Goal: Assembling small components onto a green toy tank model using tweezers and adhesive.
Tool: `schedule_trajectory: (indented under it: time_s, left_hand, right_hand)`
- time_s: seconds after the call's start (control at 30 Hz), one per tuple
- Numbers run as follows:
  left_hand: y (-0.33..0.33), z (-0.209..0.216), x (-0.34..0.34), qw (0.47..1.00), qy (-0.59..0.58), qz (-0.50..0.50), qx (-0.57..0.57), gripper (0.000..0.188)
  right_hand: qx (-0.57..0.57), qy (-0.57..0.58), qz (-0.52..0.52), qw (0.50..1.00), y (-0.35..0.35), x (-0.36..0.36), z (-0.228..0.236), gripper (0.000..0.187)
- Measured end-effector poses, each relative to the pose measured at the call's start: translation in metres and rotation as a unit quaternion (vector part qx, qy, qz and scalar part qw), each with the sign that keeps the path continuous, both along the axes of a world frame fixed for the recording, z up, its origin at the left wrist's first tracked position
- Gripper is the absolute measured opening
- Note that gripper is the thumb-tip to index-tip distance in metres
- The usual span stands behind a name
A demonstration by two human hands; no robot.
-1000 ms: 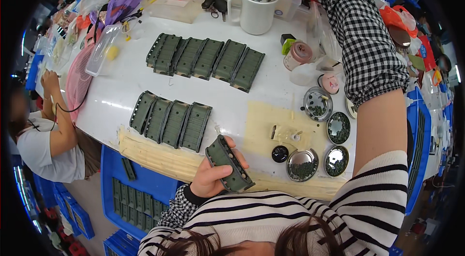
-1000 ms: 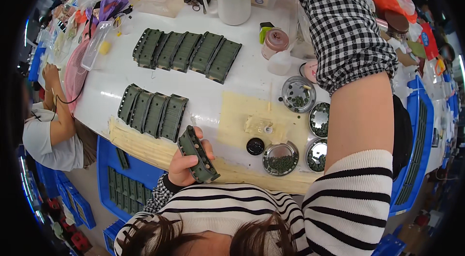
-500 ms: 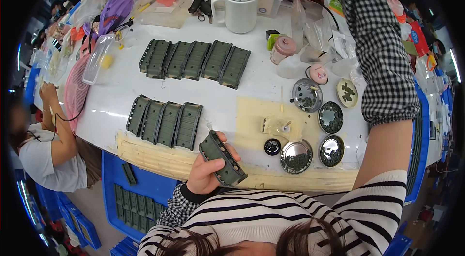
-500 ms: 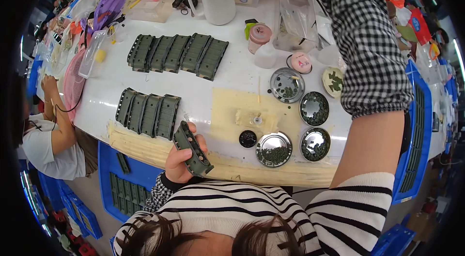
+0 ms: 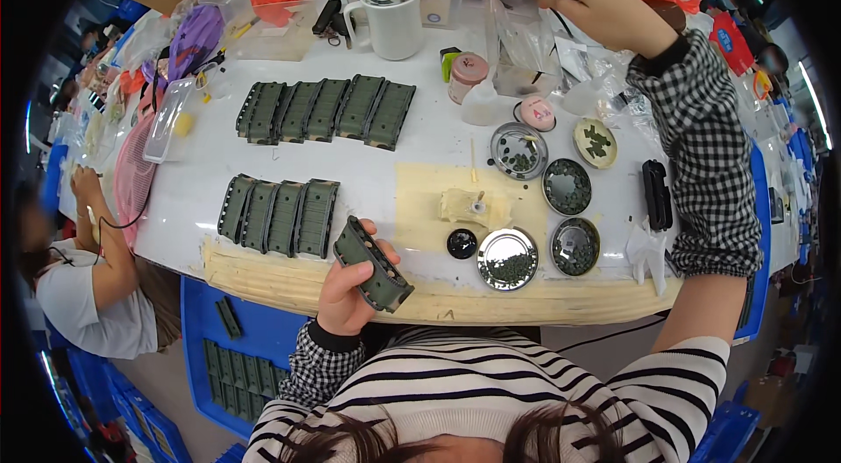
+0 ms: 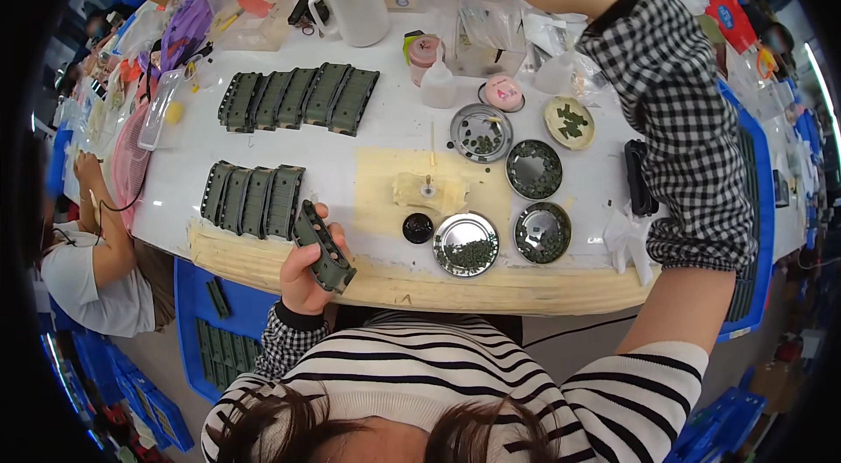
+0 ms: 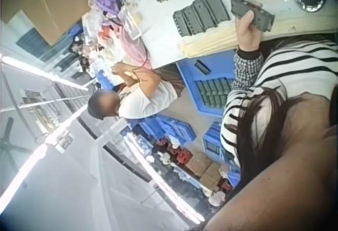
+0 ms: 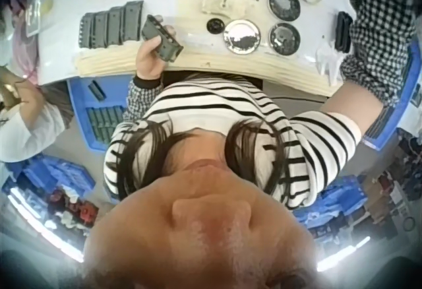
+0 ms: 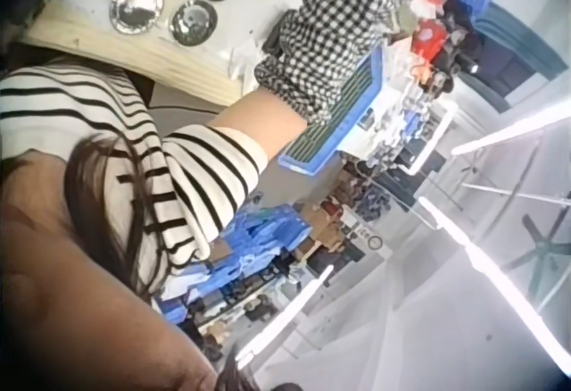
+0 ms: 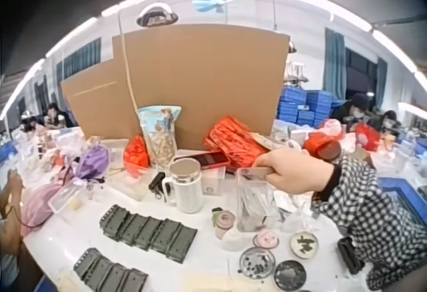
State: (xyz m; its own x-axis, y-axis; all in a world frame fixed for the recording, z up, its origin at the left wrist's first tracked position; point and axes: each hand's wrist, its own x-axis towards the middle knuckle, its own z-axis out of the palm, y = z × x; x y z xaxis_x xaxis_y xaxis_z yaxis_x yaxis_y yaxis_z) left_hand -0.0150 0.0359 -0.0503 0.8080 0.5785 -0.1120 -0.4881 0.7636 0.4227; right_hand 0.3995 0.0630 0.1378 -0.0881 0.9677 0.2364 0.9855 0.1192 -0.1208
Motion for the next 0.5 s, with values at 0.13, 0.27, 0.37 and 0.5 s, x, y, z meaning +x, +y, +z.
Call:
schedule_trajectory:
  time_s: [0.13,0.27,0.37,0.5]
  left_hand:
    - [-0.003,0.000,-0.005,1.000,0.008,0.028,-0.003,0.049]
    - [-0.001,-0.001,-0.002,1.000,0.001,0.009,-0.002,0.048]
    - [-0.003,0.000,-0.001,1.000,-0.002,0.024,-0.005,0.049]
    - [-0.003,0.002,-0.001,1.000,-0.004,0.016,-0.013,0.048]
  right_hand:
    - [-0.072,0.033,-0.011,0.997,0.047,-0.027,-0.021,0.041]
    - [-0.017,-0.023,0.048,0.998,0.109,-0.001,-0.055,0.042]
    - [-0.040,0.048,0.056,0.996,0.137,0.008,-0.044,0.048]
    - [-0.049,0.018,0.097,0.994,0.162,-0.019,-0.040,0.084]
